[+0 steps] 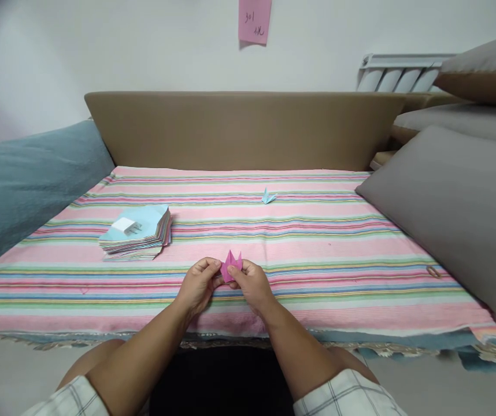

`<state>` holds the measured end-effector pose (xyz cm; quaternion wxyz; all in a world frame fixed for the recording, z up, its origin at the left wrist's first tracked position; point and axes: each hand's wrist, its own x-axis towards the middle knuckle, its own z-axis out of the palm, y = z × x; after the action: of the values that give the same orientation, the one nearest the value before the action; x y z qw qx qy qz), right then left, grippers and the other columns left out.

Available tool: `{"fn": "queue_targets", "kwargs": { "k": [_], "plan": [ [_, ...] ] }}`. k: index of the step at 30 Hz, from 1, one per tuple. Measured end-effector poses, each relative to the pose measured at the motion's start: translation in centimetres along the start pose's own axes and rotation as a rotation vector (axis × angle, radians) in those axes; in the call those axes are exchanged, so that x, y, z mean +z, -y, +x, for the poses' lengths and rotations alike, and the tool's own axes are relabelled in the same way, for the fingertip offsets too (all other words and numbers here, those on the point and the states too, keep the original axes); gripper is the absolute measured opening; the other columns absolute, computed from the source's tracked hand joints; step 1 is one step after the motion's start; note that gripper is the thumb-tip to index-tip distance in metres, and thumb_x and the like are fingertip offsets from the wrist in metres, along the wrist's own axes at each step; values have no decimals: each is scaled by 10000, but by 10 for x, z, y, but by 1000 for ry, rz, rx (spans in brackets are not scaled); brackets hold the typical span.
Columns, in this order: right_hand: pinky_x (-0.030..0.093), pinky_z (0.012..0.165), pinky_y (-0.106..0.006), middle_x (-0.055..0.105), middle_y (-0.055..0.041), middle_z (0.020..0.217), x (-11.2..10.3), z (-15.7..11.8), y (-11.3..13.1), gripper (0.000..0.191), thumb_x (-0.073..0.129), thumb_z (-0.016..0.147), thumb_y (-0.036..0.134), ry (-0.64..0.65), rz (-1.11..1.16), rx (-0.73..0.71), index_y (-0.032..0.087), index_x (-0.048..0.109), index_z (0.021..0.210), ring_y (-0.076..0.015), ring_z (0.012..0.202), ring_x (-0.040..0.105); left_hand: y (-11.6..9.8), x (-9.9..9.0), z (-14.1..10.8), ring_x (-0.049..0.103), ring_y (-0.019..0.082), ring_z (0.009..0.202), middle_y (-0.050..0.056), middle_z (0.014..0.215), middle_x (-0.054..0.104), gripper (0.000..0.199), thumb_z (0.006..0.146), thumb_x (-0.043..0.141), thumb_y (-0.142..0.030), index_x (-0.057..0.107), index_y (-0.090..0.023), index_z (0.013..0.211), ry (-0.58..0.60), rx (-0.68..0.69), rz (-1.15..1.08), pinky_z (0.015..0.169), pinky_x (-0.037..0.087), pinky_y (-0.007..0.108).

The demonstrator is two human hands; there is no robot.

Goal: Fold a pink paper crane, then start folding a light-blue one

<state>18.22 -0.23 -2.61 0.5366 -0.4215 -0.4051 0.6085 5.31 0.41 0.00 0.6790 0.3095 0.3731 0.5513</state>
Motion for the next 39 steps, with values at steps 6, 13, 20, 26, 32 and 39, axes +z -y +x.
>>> {"fn": "queue_targets", "kwargs": {
  "k": [6,13,20,26,32,39],
  "plan": [
    [457,576,-259,626,-1,644,-1,1,2,303,697,688,442,-13,6,-35,163,656,799,-117,569,543,2,-4,0,552,78,538,-49,605,556,391,520,829,-326,557,-148,736,57,-65,208,523,488,204],
    [442,597,-270,630,-3,644,-3,2,1,308,697,687,451,-12,22,-67,162,662,788,-130,586,538,4,-6,0,501,65,459,-5,563,606,353,525,803,-409,612,-126,617,99,-97,429,470,409,186],
    [403,553,-250,612,13,614,-2,2,-1,311,695,679,465,-20,4,-57,167,650,753,-109,544,492,2,-6,-1,454,57,424,-38,468,534,346,526,797,-406,596,-127,571,94,-47,440,448,348,180],
    [407,515,-237,601,10,621,1,0,2,343,716,644,481,-23,57,-7,166,630,752,-93,513,479,4,-6,0,540,89,508,-13,545,590,353,493,821,-383,596,-125,581,84,-70,340,528,441,208],
    [469,605,-233,638,0,754,2,-5,11,334,757,625,383,43,124,64,181,643,867,-96,621,554,4,-8,2,560,89,510,-11,545,593,360,487,830,-371,590,-121,588,12,-56,279,528,458,202],
    [464,560,-222,615,17,666,0,-2,7,334,766,603,379,8,97,68,164,660,835,-76,550,522,1,-9,5,500,51,441,-40,495,547,384,459,841,-370,574,-116,568,-13,-49,241,470,437,174]
  ]
}}
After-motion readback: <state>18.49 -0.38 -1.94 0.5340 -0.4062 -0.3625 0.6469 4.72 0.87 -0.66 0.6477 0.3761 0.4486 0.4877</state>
